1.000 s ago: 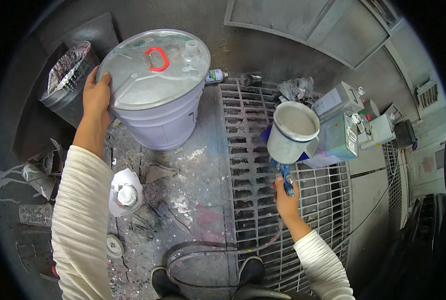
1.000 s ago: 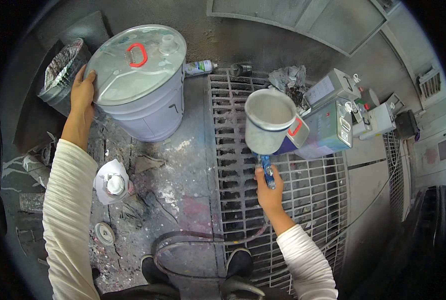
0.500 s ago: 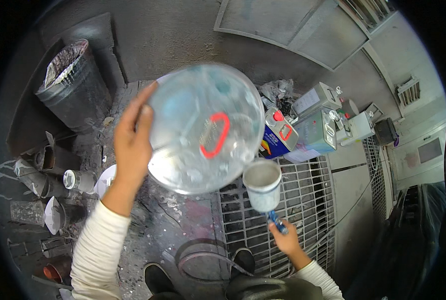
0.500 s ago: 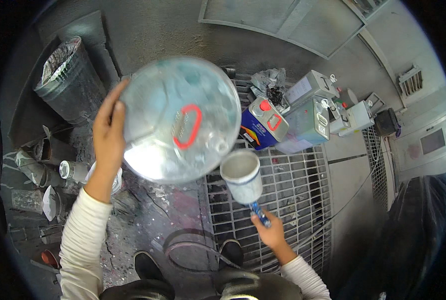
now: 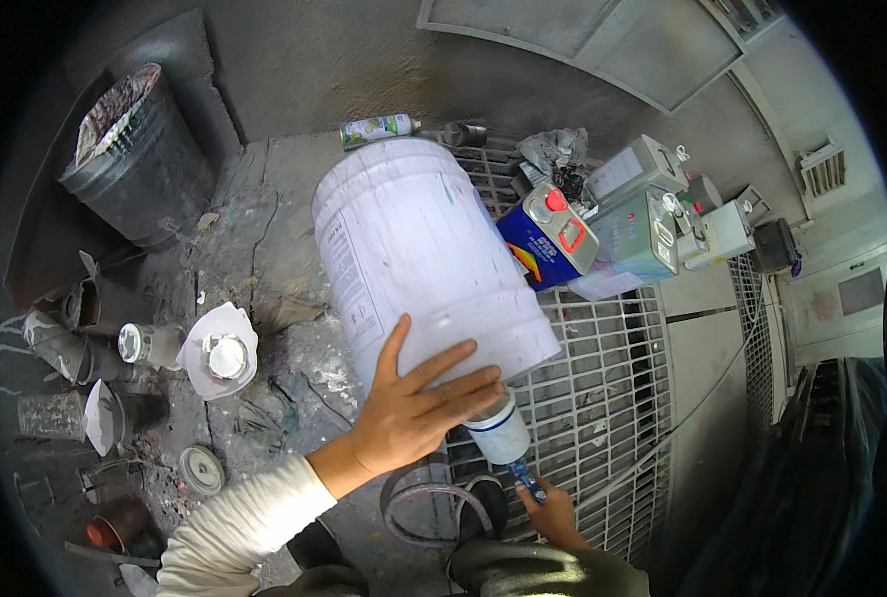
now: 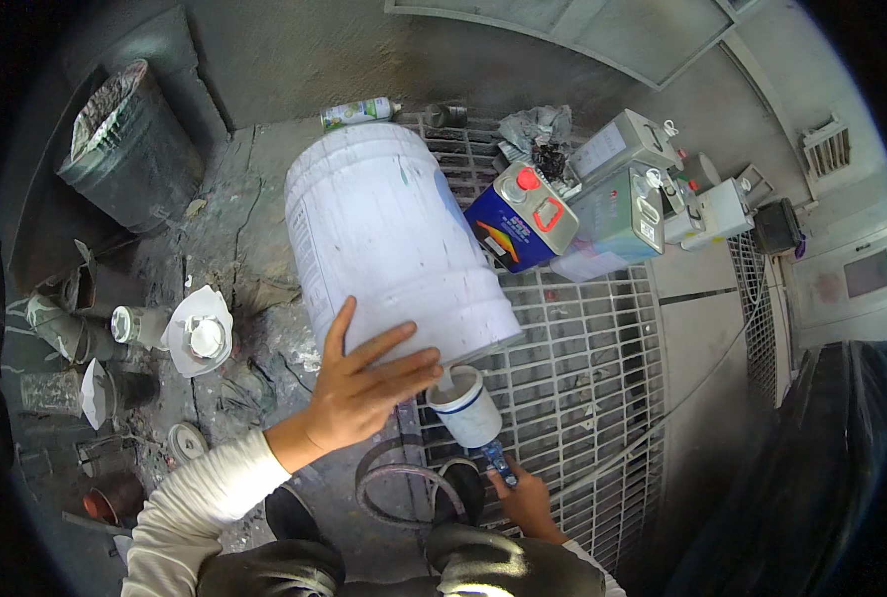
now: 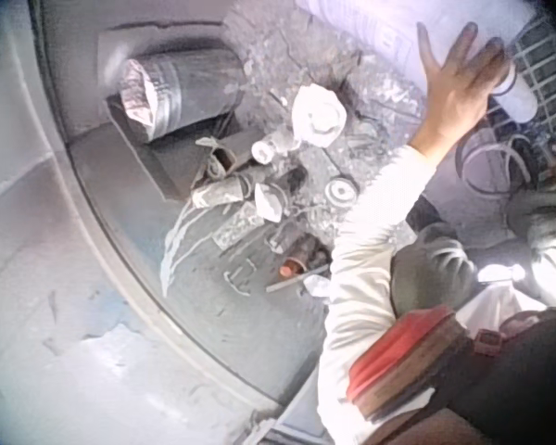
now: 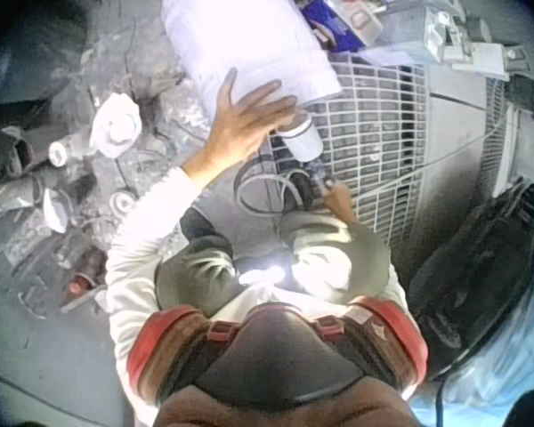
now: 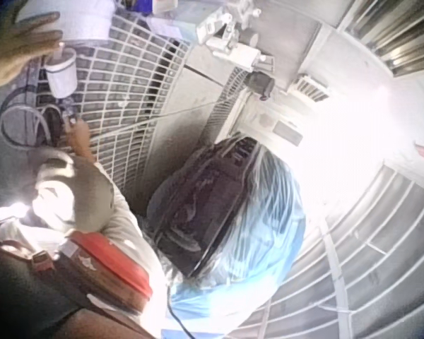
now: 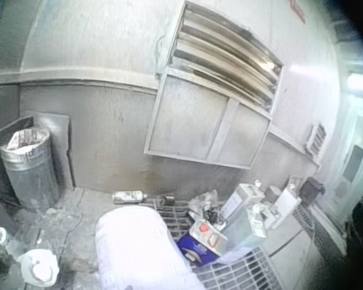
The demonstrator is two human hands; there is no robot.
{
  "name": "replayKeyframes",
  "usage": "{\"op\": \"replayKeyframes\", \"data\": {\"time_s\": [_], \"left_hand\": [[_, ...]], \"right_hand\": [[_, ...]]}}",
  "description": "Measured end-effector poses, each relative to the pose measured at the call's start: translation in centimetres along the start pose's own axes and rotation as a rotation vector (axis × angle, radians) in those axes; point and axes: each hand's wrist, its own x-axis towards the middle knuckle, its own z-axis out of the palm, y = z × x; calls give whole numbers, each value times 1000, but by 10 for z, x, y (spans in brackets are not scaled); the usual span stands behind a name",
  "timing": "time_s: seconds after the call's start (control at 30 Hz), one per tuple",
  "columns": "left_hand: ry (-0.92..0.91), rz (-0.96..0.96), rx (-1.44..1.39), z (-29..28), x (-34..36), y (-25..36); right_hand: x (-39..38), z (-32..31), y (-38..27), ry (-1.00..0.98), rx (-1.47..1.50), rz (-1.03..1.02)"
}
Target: The person opens a large white bucket, pours white paint into a spray gun cup, and secures the lid. They then open a small paint can, stir the contents with a brush, and place the brush into a container. The person moves around a cluttered workshop area, handling various paint containers and tools.
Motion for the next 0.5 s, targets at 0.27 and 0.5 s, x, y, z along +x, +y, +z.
{"op": "replayKeyframes", "data": {"time_s": [0.27,0.5], "left_hand": [[311,-318,-76,-75,39,-44],[285,-319,-86,-70,21,-44]], "right_hand": [[41,-26,-12,350,41,-373],[47,-25,-5,352,16,-370]]}}
